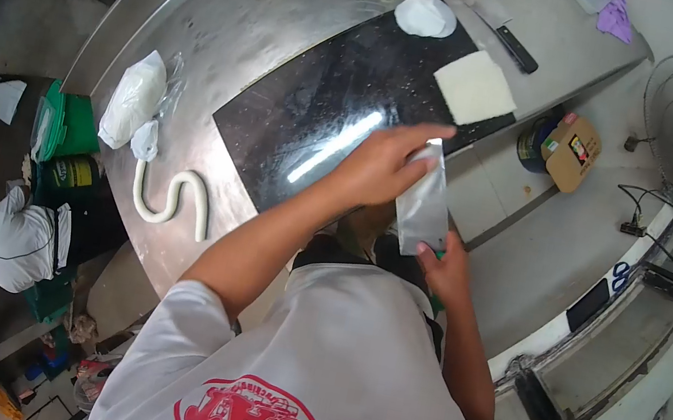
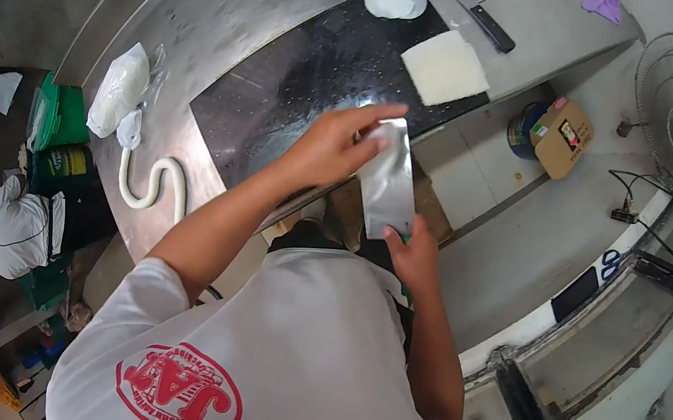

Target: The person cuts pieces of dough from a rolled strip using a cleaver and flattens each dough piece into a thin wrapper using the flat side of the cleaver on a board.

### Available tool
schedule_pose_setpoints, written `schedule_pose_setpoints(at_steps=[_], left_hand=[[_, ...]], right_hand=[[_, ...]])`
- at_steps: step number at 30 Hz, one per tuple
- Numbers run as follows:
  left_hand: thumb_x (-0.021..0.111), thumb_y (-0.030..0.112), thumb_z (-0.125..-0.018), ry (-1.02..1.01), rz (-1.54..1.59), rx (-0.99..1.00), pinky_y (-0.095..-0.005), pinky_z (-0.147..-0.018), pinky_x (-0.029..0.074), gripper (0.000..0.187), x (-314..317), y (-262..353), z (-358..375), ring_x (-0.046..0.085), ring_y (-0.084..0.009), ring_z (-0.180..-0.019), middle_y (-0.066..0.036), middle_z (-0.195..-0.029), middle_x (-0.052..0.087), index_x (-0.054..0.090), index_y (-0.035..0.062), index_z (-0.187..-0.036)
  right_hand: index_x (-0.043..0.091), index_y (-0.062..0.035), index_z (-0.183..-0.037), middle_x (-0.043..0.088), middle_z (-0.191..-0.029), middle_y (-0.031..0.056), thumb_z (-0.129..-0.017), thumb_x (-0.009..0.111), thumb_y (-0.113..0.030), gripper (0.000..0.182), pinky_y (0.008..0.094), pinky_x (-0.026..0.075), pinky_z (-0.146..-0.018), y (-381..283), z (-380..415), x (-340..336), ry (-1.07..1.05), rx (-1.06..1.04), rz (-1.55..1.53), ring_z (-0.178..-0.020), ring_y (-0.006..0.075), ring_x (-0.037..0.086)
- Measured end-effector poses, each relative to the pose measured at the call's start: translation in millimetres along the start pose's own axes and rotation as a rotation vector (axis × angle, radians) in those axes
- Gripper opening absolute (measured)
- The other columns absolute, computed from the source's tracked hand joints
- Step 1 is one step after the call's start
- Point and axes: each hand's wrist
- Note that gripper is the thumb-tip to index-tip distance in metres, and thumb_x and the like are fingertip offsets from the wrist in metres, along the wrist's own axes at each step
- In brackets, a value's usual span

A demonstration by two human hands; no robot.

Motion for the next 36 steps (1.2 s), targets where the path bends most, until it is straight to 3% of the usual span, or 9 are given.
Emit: schedule_pose_setpoints(at_steps=[7, 11, 16, 21, 23, 27, 30, 33, 36], left_hand=[[0.067, 0.014, -0.097, 0.442, 0.265, -0.097, -0.0293, -0.065, 0.054, 0.041, -15, -71, -165, 0.062, -0.0139, -0.076, -0.005, -0.097, 0.064, 0.063, 0.0108, -0.138], [0.07, 0.021, -0.093, 0.656, -0.01, -0.446, -0.0367, -0.093, 0.054, 0.054, -22, -200, -165, 0.068, -0.0215, -0.103, -0.016, -0.123, 0.067, 0.057, 0.0067, -0.144], [0.069, 0.023, -0.097, 0.536, 0.142, -0.325, -0.0347, -0.097, 0.051, 0.047, -4, -164, -7, 0.067, -0.0211, -0.106, -0.014, -0.123, 0.069, 0.06, 0.0049, -0.14], [0.069, 0.015, -0.097, 0.369, 0.121, -0.625, -0.0292, -0.08, 0.053, 0.025, 10, -90, 175, 0.067, -0.0129, -0.087, -0.008, -0.096, 0.073, 0.072, 0.0025, -0.119], [0.068, 0.014, -0.097, 0.464, -0.037, -0.615, -0.0309, -0.076, 0.055, 0.022, -4, -80, 231, 0.068, -0.0148, -0.083, -0.009, -0.093, 0.074, 0.073, 0.0012, -0.114], [0.078, 0.013, -0.087, 0.979, -0.444, -0.721, -0.0354, -0.069, 0.053, 0.029, -43, -107, 327, 0.063, -0.0215, -0.079, -0.013, -0.089, 0.065, 0.064, -0.0008, -0.109], [0.08, 0.015, -0.085, 1.119, -0.557, -0.755, -0.0372, -0.069, 0.052, 0.028, -71, -126, 357, 0.062, -0.0244, -0.081, -0.014, -0.094, 0.063, 0.066, 0.0014, -0.105], [0.081, 0.019, -0.085, 0.877, -0.511, -0.67, -0.0383, -0.066, 0.052, 0.027, -87, -152, 383, 0.062, -0.0265, -0.076, -0.014, -0.092, 0.064, 0.066, 0.0025, -0.102], [0.079, 0.02, -0.086, 0.824, -0.45, -0.573, -0.0397, -0.063, 0.053, 0.024, -99, -152, 385, 0.063, -0.0272, -0.068, -0.011, -0.089, 0.065, 0.068, 0.0043, -0.1]], right_hand=[[0.058, -0.0012, -0.103, 0.063, -0.084, 0.0057, -0.09, 0.075, -0.017, 0.026, 0.0336, 0.049, -0.067, -8, 25, -56, 0.189, -0.017, -0.089, -0.073, 0.014, 0.057], [0.058, -0.0002, -0.1, 0.068, -0.085, 0.0085, -0.093, 0.072, -0.02, 0.025, 0.0323, 0.052, -0.073, -4, 21, -63, 0.169, 0.096, -0.172, -0.08, 0.0152, 0.064], [0.06, -0.0025, -0.103, 0.063, -0.085, 0.0045, -0.099, 0.068, -0.024, 0.023, 0.0305, 0.05, -0.064, -46, -16, -80, 0.19, -0.087, -0.434, -0.074, 0.0127, 0.063], [0.057, -0.0053, -0.109, 0.06, -0.085, 0.0039, -0.105, 0.059, -0.031, 0.026, 0.0316, 0.049, -0.058, -41, -131, -43, 0.199, -0.255, -0.566, -0.066, 0.0149, 0.06], [0.054, -0.0085, -0.113, 0.06, -0.084, 0.0044, -0.105, 0.058, -0.026, 0.02, 0.0329, 0.049, -0.057, -19, -165, -24, 0.077, 0.347, -0.742, -0.064, 0.0153, 0.058], [0.053, -0.0112, -0.113, 0.057, -0.079, 0.003, -0.105, 0.059, -0.025, 0.017, 0.0321, 0.049, -0.053, -44, -124, 4, 0.085, 0.309, -0.807, -0.06, 0.0151, 0.056], [0.053, -0.0117, -0.11, 0.055, -0.074, 0.0017, -0.103, 0.061, -0.022, 0.015, 0.0295, 0.046, -0.047, -71, -60, 48, 0.032, 0.268, -0.626, -0.054, 0.0132, 0.053], [0.056, -0.0107, -0.107, 0.057, -0.074, 0.0018, -0.101, 0.062, -0.019, 0.012, 0.032, 0.047, -0.047, -96, 9, 105, -0.151, 0.27, -0.368, -0.056, 0.0134, 0.056], [0.057, -0.0077, -0.107, 0.063, -0.08, 0.0092, -0.098, 0.061, -0.014, 0.012, 0.0391, 0.055, -0.054, -135, 53, 163, -0.309, -0.34, 0.399, -0.063, 0.0233, 0.067]])
Point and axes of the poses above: each hand's wrist, its own z-axis away from the middle knuckle, its own x-axis out of the palm, y = z × x
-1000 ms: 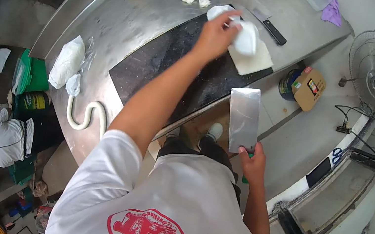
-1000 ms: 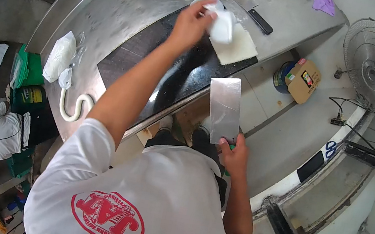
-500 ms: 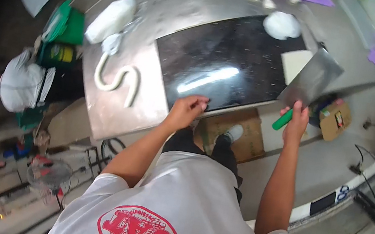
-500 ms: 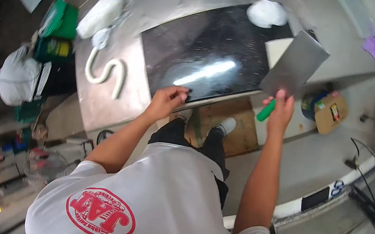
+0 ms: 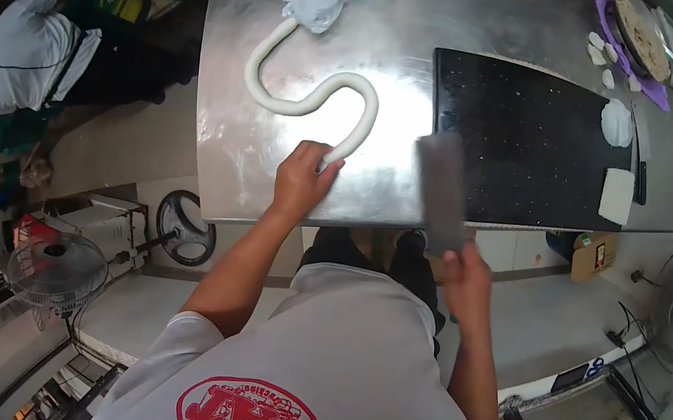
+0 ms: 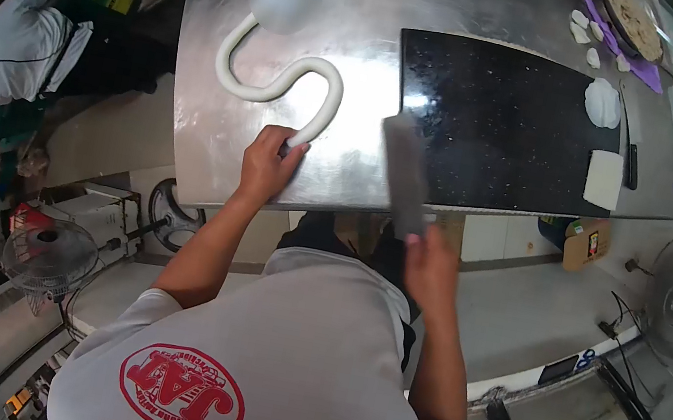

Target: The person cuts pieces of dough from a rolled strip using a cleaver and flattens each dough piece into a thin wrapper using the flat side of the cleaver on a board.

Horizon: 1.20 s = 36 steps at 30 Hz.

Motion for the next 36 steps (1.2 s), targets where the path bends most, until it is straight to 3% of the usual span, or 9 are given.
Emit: schedule_pose_setpoints(at_steps=[1, 7, 14, 17, 21, 23, 25, 31, 36], left_hand=[[0.079, 0.02, -0.086, -0.001, 0.016, -0.007, -0.0397, -0.063, 0.053, 0.024, -1, -1, 1, 0.063, -0.0272, -0.068, -0.011, -0.089, 0.065, 0.068, 0.0043, -0.1], [0.079, 0.009, -0.08, -0.076, 0.04, 0.069, -0.0405, -0.064, 0.055, 0.024, -3, -12, -1, 0.067, -0.0296, -0.071, -0.012, -0.091, 0.065, 0.068, 0.0036, -0.101], [0.063, 0.019, -0.095, -0.173, 0.142, 0.066, -0.0463, -0.074, 0.052, 0.018, -12, -21, -21, 0.064, -0.0369, -0.08, -0.019, -0.095, 0.064, 0.066, 0.0026, -0.102], [0.065, 0.029, -0.097, -0.238, -0.094, 0.021, -0.0478, -0.065, 0.051, 0.034, -23, 27, -49, 0.064, -0.0365, -0.073, -0.018, -0.075, 0.063, 0.069, 0.0026, -0.076], [0.068, 0.031, -0.095, -0.474, -0.134, 0.552, -0.048, -0.076, 0.05, 0.038, 43, 99, -56, 0.063, -0.0344, -0.085, -0.015, -0.077, 0.065, 0.069, 0.0041, -0.068], [0.058, 0.04, -0.101, -0.573, -0.392, 0.79, -0.0641, -0.116, 0.027, 0.042, 87, 129, -47, 0.04, -0.0402, -0.142, -0.017, -0.146, 0.051, 0.064, 0.0076, -0.128], [0.046, 0.055, -0.103, -0.593, -0.46, 0.791, -0.0702, -0.121, 0.009, 0.062, 126, 154, -49, 0.016, -0.041, -0.156, -0.016, -0.165, 0.029, 0.042, 0.0203, -0.155], [0.039, 0.07, -0.098, -0.751, -0.542, 0.865, -0.0697, -0.122, 0.005, 0.077, 169, 209, -77, 0.008, -0.0419, -0.157, -0.014, -0.17, 0.019, 0.032, 0.0279, -0.162], [0.04, 0.067, -0.099, -0.73, -0.529, 0.917, -0.0645, -0.124, 0.006, 0.074, 179, 217, -88, 0.011, -0.041, -0.157, -0.015, -0.169, 0.021, 0.033, 0.0279, -0.162]], right_hand=[[0.057, -0.0066, -0.107, 0.065, -0.084, 0.0122, -0.097, 0.06, -0.014, 0.013, 0.0412, 0.057, -0.056, -17, -4, 15, 0.027, -0.286, 0.335, -0.066, 0.0272, 0.07], [0.053, -0.0046, -0.108, 0.066, -0.099, 0.0178, -0.097, 0.051, -0.012, 0.014, 0.0452, 0.059, -0.059, -91, -40, 66, -0.274, -0.31, 0.681, -0.071, 0.0334, 0.072], [0.053, -0.002, -0.11, 0.068, -0.097, 0.025, -0.097, 0.056, -0.013, 0.017, 0.0558, 0.053, -0.076, -46, -15, 38, -0.314, -0.111, 0.262, -0.091, 0.0447, 0.069], [0.056, -0.0003, -0.103, 0.069, -0.091, 0.0251, -0.096, 0.063, -0.018, 0.021, 0.0547, 0.051, -0.074, -2, 26, 14, -0.273, 0.057, 0.05, -0.088, 0.0444, 0.069], [0.059, -0.0004, -0.095, 0.068, -0.08, 0.0154, -0.096, 0.068, -0.019, 0.021, 0.0408, 0.051, -0.066, 59, 93, -18, -0.045, 0.166, -0.201, -0.071, 0.0304, 0.067], [0.057, -0.0005, -0.093, 0.061, -0.073, 0.0157, -0.098, 0.068, -0.029, 0.031, 0.0376, 0.049, -0.059, 84, 112, -49, 0.088, 0.309, -0.278, -0.067, 0.0212, 0.065], [0.058, -0.0019, -0.091, 0.057, -0.067, 0.0084, -0.1, 0.066, -0.029, 0.03, 0.0302, 0.046, -0.055, 86, 116, -97, 0.228, 0.292, -0.37, -0.064, 0.0107, 0.059], [0.063, -0.0011, -0.111, 0.063, -0.092, 0.0039, -0.105, 0.058, -0.032, 0.031, 0.0287, 0.053, -0.062, 146, -14, -178, 0.879, 0.176, -0.732, -0.067, 0.0117, 0.061], [0.056, -0.0054, -0.104, 0.061, -0.081, 0.0042, -0.104, 0.059, -0.033, 0.028, 0.0326, 0.048, -0.054, 213, -101, -177, 0.616, 0.567, -1.053, -0.06, 0.0147, 0.058]])
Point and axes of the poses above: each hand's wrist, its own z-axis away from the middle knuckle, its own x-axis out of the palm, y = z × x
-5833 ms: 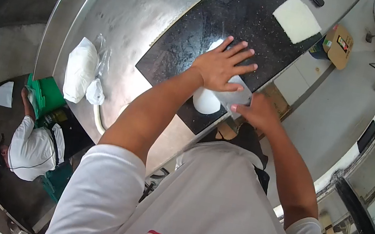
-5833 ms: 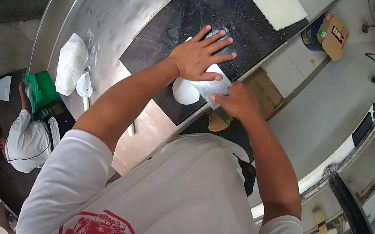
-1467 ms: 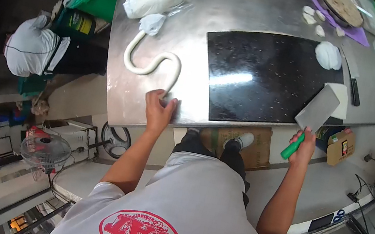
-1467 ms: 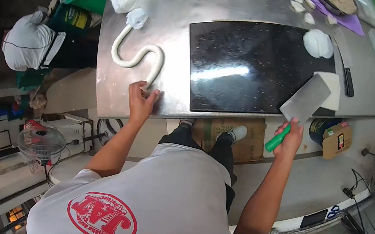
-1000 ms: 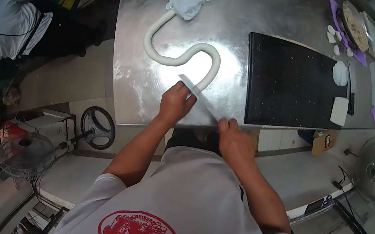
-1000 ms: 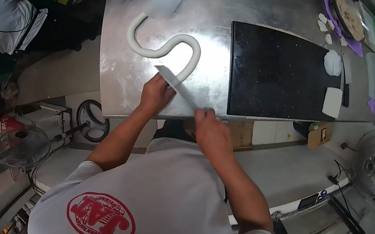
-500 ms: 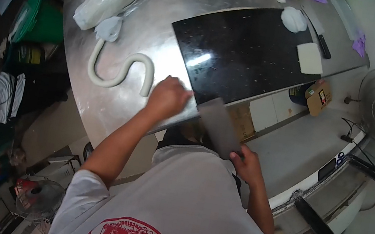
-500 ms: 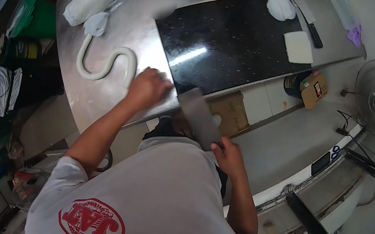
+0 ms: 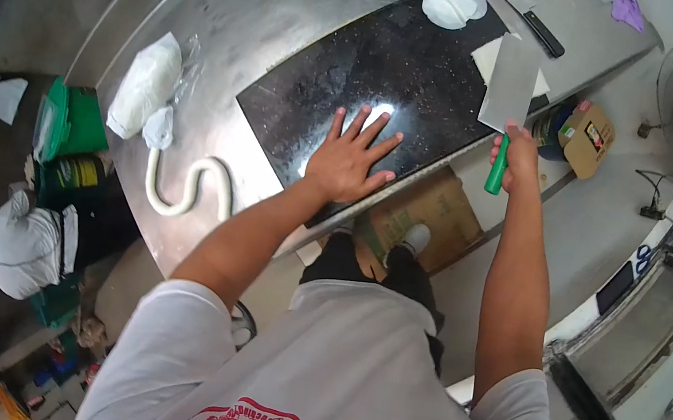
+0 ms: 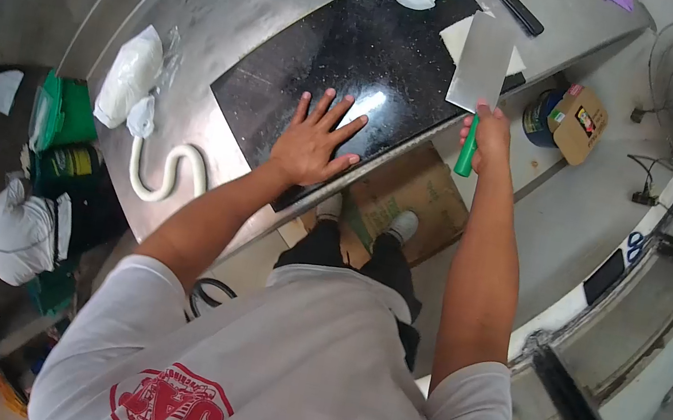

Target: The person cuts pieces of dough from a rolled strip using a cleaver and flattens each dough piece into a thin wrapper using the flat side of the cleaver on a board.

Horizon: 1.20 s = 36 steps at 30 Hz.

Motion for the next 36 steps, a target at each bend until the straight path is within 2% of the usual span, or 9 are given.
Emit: schedule_pose_setpoints(at_steps=[3, 6, 7, 9, 15, 19, 24, 28, 36], left_hand=[[0.044, 0.065, -0.099, 0.015, 0.071, 0.003, -0.0595, -0.126, 0.008, 0.073, 0, -3, 2, 0.015, -0.0411, -0.156, -0.017, -0.168, 0.024, 0.036, 0.0263, -0.16], [0.051, 0.062, -0.098, 0.08, 0.261, 0.0, -0.0617, -0.124, 0.008, 0.073, -19, -2, 7, 0.016, -0.0433, -0.156, -0.019, -0.168, 0.024, 0.04, 0.0237, -0.159], [0.051, 0.064, -0.096, 0.064, 0.144, 0.123, -0.0637, -0.124, 0.01, 0.073, -22, -4, 9, 0.018, -0.0413, -0.156, -0.016, -0.167, 0.027, 0.044, 0.0245, -0.156], [0.052, 0.067, -0.094, -0.002, 0.145, 0.329, -0.0648, -0.123, 0.012, 0.073, 8, -14, 27, 0.023, -0.0377, -0.155, -0.011, -0.166, 0.031, 0.047, 0.0266, -0.154], [0.048, 0.073, -0.093, -0.051, 0.073, 0.34, -0.0632, -0.123, 0.014, 0.077, 2, -19, 5, 0.026, -0.0318, -0.154, -0.003, -0.165, 0.035, 0.045, 0.0285, -0.155], [0.049, 0.069, -0.095, 0.047, 0.048, 0.233, -0.066, -0.123, 0.012, 0.077, -8, -30, -27, 0.022, -0.0347, -0.156, -0.006, -0.167, 0.031, 0.038, 0.0286, -0.159], [0.047, 0.07, -0.095, -0.137, 0.09, 0.631, -0.0624, -0.125, 0.01, 0.074, 6, -27, 7, 0.018, -0.0345, -0.157, -0.006, -0.167, 0.032, 0.041, 0.0303, -0.157], [0.042, 0.069, -0.096, -0.159, 0.103, 0.724, -0.0614, -0.126, 0.008, 0.074, 5, -30, -17, 0.021, -0.0301, -0.157, -0.004, -0.165, 0.035, 0.042, 0.0258, -0.157], [0.047, 0.065, -0.097, 0.001, 0.038, 0.647, -0.0615, -0.125, 0.012, 0.069, -7, -45, -56, 0.022, -0.035, -0.156, -0.009, -0.166, 0.033, 0.044, 0.0267, -0.155]], right_hand=[[0.055, -0.0064, -0.104, 0.058, -0.074, 0.0033, -0.105, 0.058, -0.029, 0.023, 0.0329, 0.045, -0.05, 10, 33, 9, 0.062, 0.092, 0.069, -0.057, 0.0138, 0.056], [0.058, -0.0058, -0.109, 0.057, -0.07, 0.0009, -0.104, 0.06, -0.025, 0.02, 0.0327, 0.044, -0.048, 58, 100, 9, -0.284, 0.123, 0.374, -0.054, 0.0116, 0.053], [0.061, -0.0039, -0.114, 0.066, -0.077, 0.0096, -0.101, 0.064, -0.031, 0.03, 0.0393, 0.051, -0.058, 56, 140, 28, -0.397, 0.081, 0.575, -0.062, 0.0206, 0.064], [0.064, -0.0028, -0.117, 0.071, -0.089, 0.0198, -0.098, 0.066, -0.04, 0.043, 0.0455, 0.053, -0.072, 136, 164, 37, -0.624, -0.403, 0.782, -0.079, 0.0328, 0.071], [0.066, 0.0006, -0.114, 0.071, -0.095, 0.0253, -0.097, 0.064, -0.046, 0.05, 0.0476, 0.052, -0.08, 90, 128, 60, -0.745, -0.044, 0.825, -0.092, 0.0384, 0.071], [0.066, -0.0001, -0.116, 0.072, -0.1, 0.0238, -0.097, 0.064, -0.043, 0.047, 0.0474, 0.052, -0.083, 57, 105, 71, -0.724, 0.0, 1.022, -0.095, 0.0352, 0.071], [0.049, -0.0072, -0.148, 0.068, -0.124, 0.026, -0.088, 0.076, -0.03, 0.07, 0.0459, 0.05, -0.101, 97, 178, 60, -0.759, 0.047, 0.821, -0.119, 0.0394, 0.065], [0.054, 0.0017, -0.14, 0.068, -0.119, 0.0295, -0.081, 0.082, -0.039, 0.077, 0.0489, 0.053, -0.093, 117, 186, 75, -0.4, -0.016, 0.959, -0.108, 0.044, 0.068], [0.064, 0.0027, -0.121, 0.07, -0.113, 0.0286, -0.08, 0.082, -0.042, 0.063, 0.0485, 0.054, -0.09, 69, 158, 89, -0.447, 0.043, 0.88, -0.105, 0.043, 0.069]])
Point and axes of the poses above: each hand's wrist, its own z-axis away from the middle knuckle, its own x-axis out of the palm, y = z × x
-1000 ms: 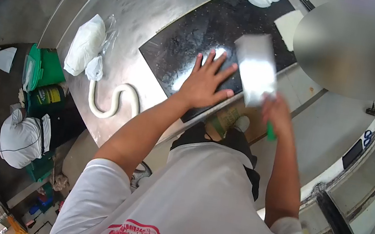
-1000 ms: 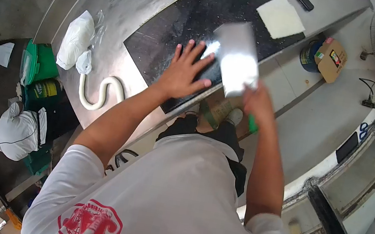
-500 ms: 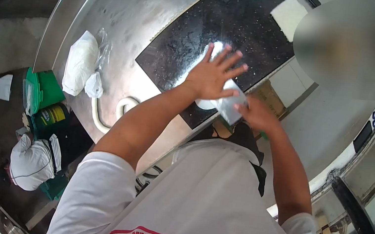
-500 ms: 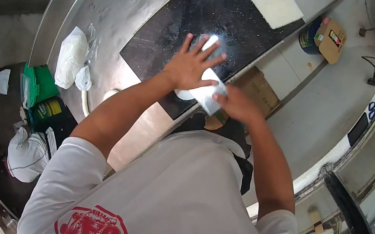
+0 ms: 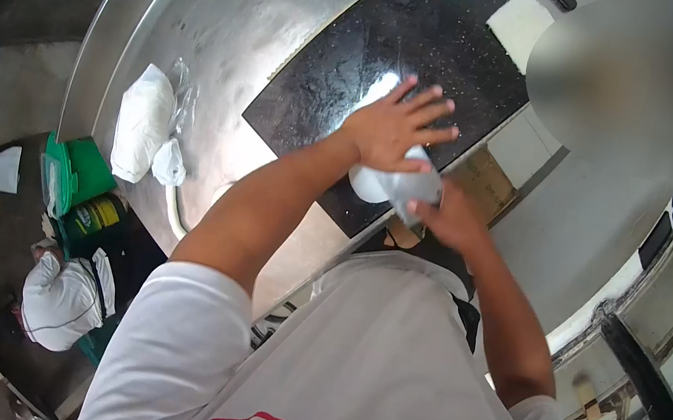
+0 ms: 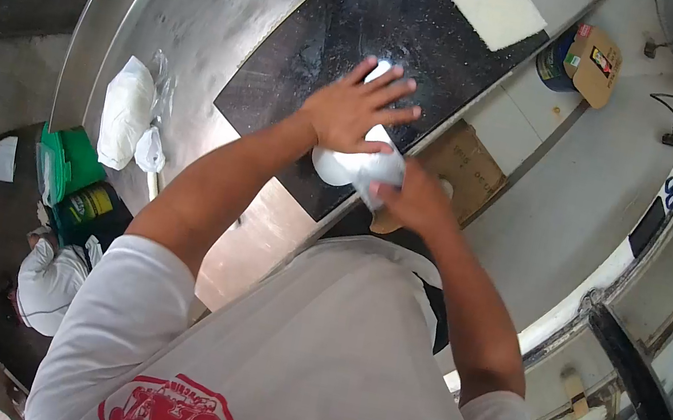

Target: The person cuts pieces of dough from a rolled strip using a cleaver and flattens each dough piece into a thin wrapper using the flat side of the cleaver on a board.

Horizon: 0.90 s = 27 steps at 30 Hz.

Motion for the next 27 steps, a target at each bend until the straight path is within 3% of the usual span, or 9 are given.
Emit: schedule_pose_setpoints(at_steps=[2, 5, 8, 13, 18, 19, 21, 23, 27], left_hand=[[0.044, 0.067, -0.096, -0.024, 0.071, 0.032, -0.0618, -0.125, 0.011, 0.072, 15, 28, 26, 0.021, -0.0335, -0.156, -0.008, -0.165, 0.035, 0.043, 0.026, -0.155], [0.046, 0.069, -0.095, -0.056, 0.158, 0.146, -0.0628, -0.124, 0.015, 0.071, 22, 53, 24, 0.028, -0.0354, -0.153, -0.008, -0.16, 0.042, 0.05, 0.0252, -0.15], [0.047, 0.067, -0.095, 0.01, 0.058, 0.089, -0.0618, -0.124, 0.016, 0.069, 8, 28, -1, 0.03, -0.0358, -0.152, -0.009, -0.158, 0.044, 0.052, 0.0249, -0.149], [0.05, 0.063, -0.096, 0.058, -0.037, -0.04, -0.062, -0.124, 0.015, 0.069, -4, -12, -21, 0.025, -0.0368, -0.154, -0.011, -0.162, 0.038, 0.047, 0.025, -0.153], [0.046, 0.066, -0.096, 0.001, 0.08, 0.034, -0.0627, -0.125, 0.012, 0.07, 24, 54, 23, 0.028, -0.0347, -0.153, -0.007, -0.162, 0.04, 0.049, 0.0244, -0.152], [0.046, 0.066, -0.095, -0.007, 0.122, 0.101, -0.0632, -0.124, 0.012, 0.07, 24, 60, 14, 0.029, -0.0347, -0.152, -0.006, -0.16, 0.042, 0.05, 0.0242, -0.151], [0.046, 0.066, -0.096, 0.005, 0.107, 0.072, -0.0634, -0.124, 0.014, 0.069, 15, 44, -9, 0.031, -0.0349, -0.152, -0.006, -0.159, 0.043, 0.051, 0.0241, -0.15], [0.047, 0.066, -0.096, 0.022, 0.065, 0.054, -0.0636, -0.124, 0.015, 0.068, 11, 30, -24, 0.032, -0.0352, -0.151, -0.007, -0.158, 0.044, 0.052, 0.024, -0.149], [0.05, 0.067, -0.095, 0.124, -0.05, -0.067, -0.0651, -0.122, 0.017, 0.068, -4, -15, -41, 0.028, -0.0365, -0.153, -0.01, -0.157, 0.045, 0.054, 0.0244, -0.148]], right_hand=[[0.062, 0.0034, -0.123, 0.07, -0.113, 0.0288, -0.08, 0.083, -0.042, 0.066, 0.0486, 0.054, -0.09, 23, 29, 32, -0.013, -0.06, -0.062, -0.105, 0.0432, 0.069], [0.056, 0.0032, -0.128, 0.07, -0.112, 0.0284, -0.079, 0.083, -0.043, 0.073, 0.0495, 0.053, -0.09, 60, 28, 59, 0.192, -0.17, 0.064, -0.106, 0.0437, 0.068], [0.054, 0.0029, -0.126, 0.071, -0.109, 0.0273, -0.076, 0.085, -0.045, 0.075, 0.0527, 0.053, -0.089, 20, 19, 11, 0.005, 0.144, 0.014, -0.104, 0.046, 0.068], [0.054, 0.0035, -0.125, 0.07, -0.109, 0.0276, -0.079, 0.083, -0.043, 0.072, 0.0531, 0.053, -0.088, 4, -12, -8, 0.128, -0.031, 0.092, -0.103, 0.0464, 0.068], [0.05, 0.0034, -0.129, 0.07, -0.109, 0.0282, -0.081, 0.082, -0.042, 0.073, 0.0529, 0.053, -0.089, 44, 35, 41, 0.023, -0.096, 0.033, -0.105, 0.0463, 0.068], [0.049, 0.0032, -0.131, 0.07, -0.11, 0.0287, -0.08, 0.082, -0.042, 0.076, 0.0526, 0.053, -0.09, 47, 38, 45, 0.132, -0.097, 0.087, -0.106, 0.046, 0.068], [0.047, 0.0031, -0.134, 0.069, -0.111, 0.0292, -0.08, 0.082, -0.043, 0.079, 0.0524, 0.053, -0.092, 52, 42, 41, 0.221, -0.055, 0.129, -0.108, 0.0458, 0.067], [0.048, 0.0029, -0.135, 0.069, -0.113, 0.0298, -0.08, 0.082, -0.039, 0.077, 0.0516, 0.052, -0.094, 19, 15, -9, 0.02, 0.146, 0.165, -0.109, 0.0455, 0.067], [0.05, 0.0033, -0.135, 0.069, -0.114, 0.0293, -0.08, 0.082, -0.035, 0.074, 0.0513, 0.052, -0.094, 9, -12, -33, 0.059, -0.002, 0.154, -0.108, 0.046, 0.067]])
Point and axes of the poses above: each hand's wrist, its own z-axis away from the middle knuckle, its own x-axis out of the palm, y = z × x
